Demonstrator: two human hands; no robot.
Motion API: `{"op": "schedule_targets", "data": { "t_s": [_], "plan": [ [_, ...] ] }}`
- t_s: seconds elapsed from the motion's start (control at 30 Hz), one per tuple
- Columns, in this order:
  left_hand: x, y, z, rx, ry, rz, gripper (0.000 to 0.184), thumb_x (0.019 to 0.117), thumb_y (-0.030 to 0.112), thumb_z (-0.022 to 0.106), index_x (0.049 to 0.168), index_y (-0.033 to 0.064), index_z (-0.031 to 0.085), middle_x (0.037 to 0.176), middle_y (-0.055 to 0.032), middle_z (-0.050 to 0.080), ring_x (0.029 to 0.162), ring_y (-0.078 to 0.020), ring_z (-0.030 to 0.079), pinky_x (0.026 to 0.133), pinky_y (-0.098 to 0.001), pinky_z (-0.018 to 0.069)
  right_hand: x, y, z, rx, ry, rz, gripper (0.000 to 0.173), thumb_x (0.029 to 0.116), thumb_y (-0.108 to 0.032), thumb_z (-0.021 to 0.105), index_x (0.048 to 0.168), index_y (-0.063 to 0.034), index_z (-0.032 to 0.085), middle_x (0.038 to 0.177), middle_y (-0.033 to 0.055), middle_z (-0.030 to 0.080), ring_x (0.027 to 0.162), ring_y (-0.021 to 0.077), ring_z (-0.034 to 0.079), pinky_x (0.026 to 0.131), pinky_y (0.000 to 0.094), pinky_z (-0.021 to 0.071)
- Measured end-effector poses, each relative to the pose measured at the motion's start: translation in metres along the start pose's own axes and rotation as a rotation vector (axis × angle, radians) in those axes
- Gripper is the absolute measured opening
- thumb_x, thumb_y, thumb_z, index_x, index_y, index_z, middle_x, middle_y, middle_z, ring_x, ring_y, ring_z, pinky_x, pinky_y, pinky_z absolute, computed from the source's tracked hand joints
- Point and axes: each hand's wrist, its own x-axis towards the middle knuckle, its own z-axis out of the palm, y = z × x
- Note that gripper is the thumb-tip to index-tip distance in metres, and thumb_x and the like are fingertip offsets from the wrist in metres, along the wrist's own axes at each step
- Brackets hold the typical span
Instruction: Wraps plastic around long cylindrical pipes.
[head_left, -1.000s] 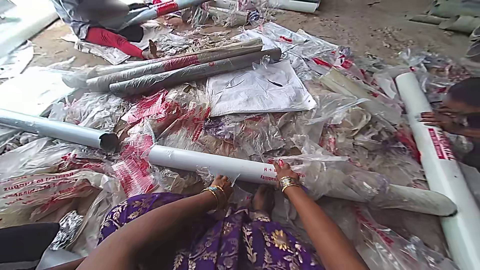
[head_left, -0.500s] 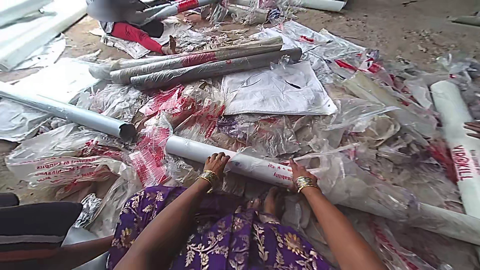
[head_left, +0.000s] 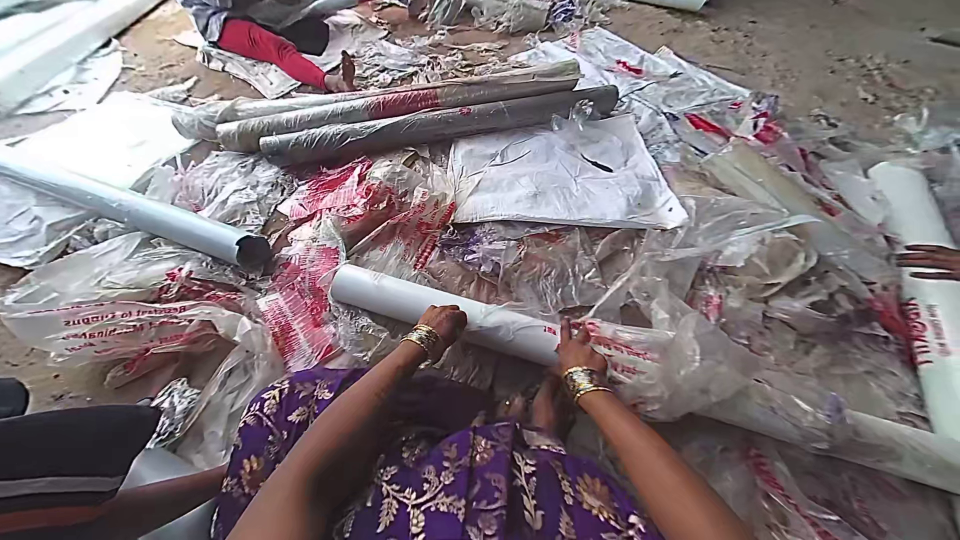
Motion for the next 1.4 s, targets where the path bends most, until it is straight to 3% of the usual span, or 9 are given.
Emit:
{"op": "schedule_targets", "data": {
  "t_s": [0.33,0.43,0.6,0.77,0.9,0.97,1.1,1.23,1.4],
  "plan": [
    [-0.035,0.064,0.011,0.307,-0.388,-0.106,0.033,0.1028,0.015,0.059,0.127,-0.0071,0.064,0.14,-0.0255,0.06,0.136,-0.0429,0.052,0.112,-0.0622,0.0371,0.001,-0.001,0.004,-0.05,0.015,-0.005,0.092,0.0903,-0.02,0.077,0.16,0.0034,0.022,0.155,0.0333,0.04,0.116,0.0458,0.066,0.09,0.0555,0.0554],
    [-0.04,0.066,0.017,0.284,-0.269,-0.122,0.047,0.1037,0.032,0.059,0.131,-0.0061,0.062,0.144,-0.025,0.057,0.141,-0.0428,0.045,0.114,-0.0606,0.0319,0.005,0.003,-0.002,-0.046,0.022,-0.02,0.097,0.0862,-0.029,0.082,0.158,0.004,0.027,0.153,0.0318,0.043,0.117,0.0456,0.065,0.09,0.0559,0.0558],
    [-0.031,0.087,-0.019,0.122,0.25,0.005,0.046,0.1057,0.029,0.056,0.141,0.0005,0.057,0.156,-0.023,0.046,0.148,-0.0422,0.038,0.12,-0.0612,0.0267,0.001,0.002,0.002,0.0,0.037,-0.017,0.1,0.0834,-0.028,0.085,0.157,0.0068,0.027,0.149,0.0333,0.046,0.119,0.0457,0.065,0.09,0.055,0.0562],
    [0.026,0.131,-0.002,0.054,0.054,0.165,0.085,0.0892,0.038,0.079,0.158,0.0087,0.039,0.162,-0.0185,0.039,0.152,-0.0387,0.033,0.121,-0.0605,0.026,-0.005,-0.004,-0.001,0.044,-0.017,0.027,0.08,0.0929,-0.014,0.072,0.156,0.0091,0.028,0.147,0.0346,0.047,0.123,0.0439,0.063,0.092,0.0523,0.0561],
    [0.062,0.138,0.037,0.026,0.042,0.142,0.047,0.0967,0.016,0.068,0.141,0.003,0.058,0.155,-0.0186,0.048,0.147,-0.0386,0.04,0.118,-0.0571,0.0327,-0.003,0.002,-0.009,0.173,0.019,0.063,0.05,0.1066,-0.001,0.042,0.156,0.0027,0.035,0.152,0.0307,0.046,0.124,0.0455,0.062,0.096,0.0549,0.0532],
    [0.062,0.138,0.043,-0.015,0.091,0.153,0.034,0.1017,0.008,0.057,0.135,0.0016,0.064,0.15,-0.0177,0.054,0.144,-0.037,0.044,0.117,-0.0539,0.0352,0.0,0.015,-0.017,0.186,-0.046,0.001,0.054,0.1056,0.0,0.043,0.159,-0.0015,0.034,0.158,0.0308,0.039,0.127,0.0505,0.058,0.099,0.0617,0.0501],
    [0.057,0.138,0.036,-0.056,0.102,0.143,0.033,0.101,-0.002,0.047,0.128,-0.0017,0.065,0.143,-0.0194,0.058,0.138,-0.0377,0.051,0.11,-0.0537,0.0444,0.02,0.056,-0.027,0.32,-0.161,-0.222,0.082,0.0895,-0.035,0.08,0.155,-0.0046,0.041,0.156,0.0291,0.041,0.136,0.0461,0.051,0.109,0.0615,0.0441],
    [0.051,0.145,0.041,-0.118,0.093,0.068,0.035,0.1004,0.0,0.047,0.133,-0.0027,0.059,0.142,-0.0231,0.057,0.136,-0.0384,0.053,0.11,-0.0546,0.0437,0.024,0.068,-0.025,0.672,0.054,-0.068,0.068,0.1035,-0.055,0.055,0.138,0.0033,0.057,0.137,0.0256,0.062,0.131,0.037,0.059,0.111,0.0538,0.0439],
    [0.02,0.153,0.076,-0.026,-0.119,0.141,0.046,0.1088,0.03,0.046,0.146,0.0019,0.049,0.129,-0.0242,0.066,0.126,-0.0389,0.061,0.112,-0.0594,0.0379,0.022,0.044,0.014,0.415,0.202,-0.02,0.064,0.1095,-0.052,0.039,0.148,-0.0024,0.05,0.152,0.0256,0.049,0.128,0.0458,0.059,0.099,0.0619,0.0487]
  ]
}}
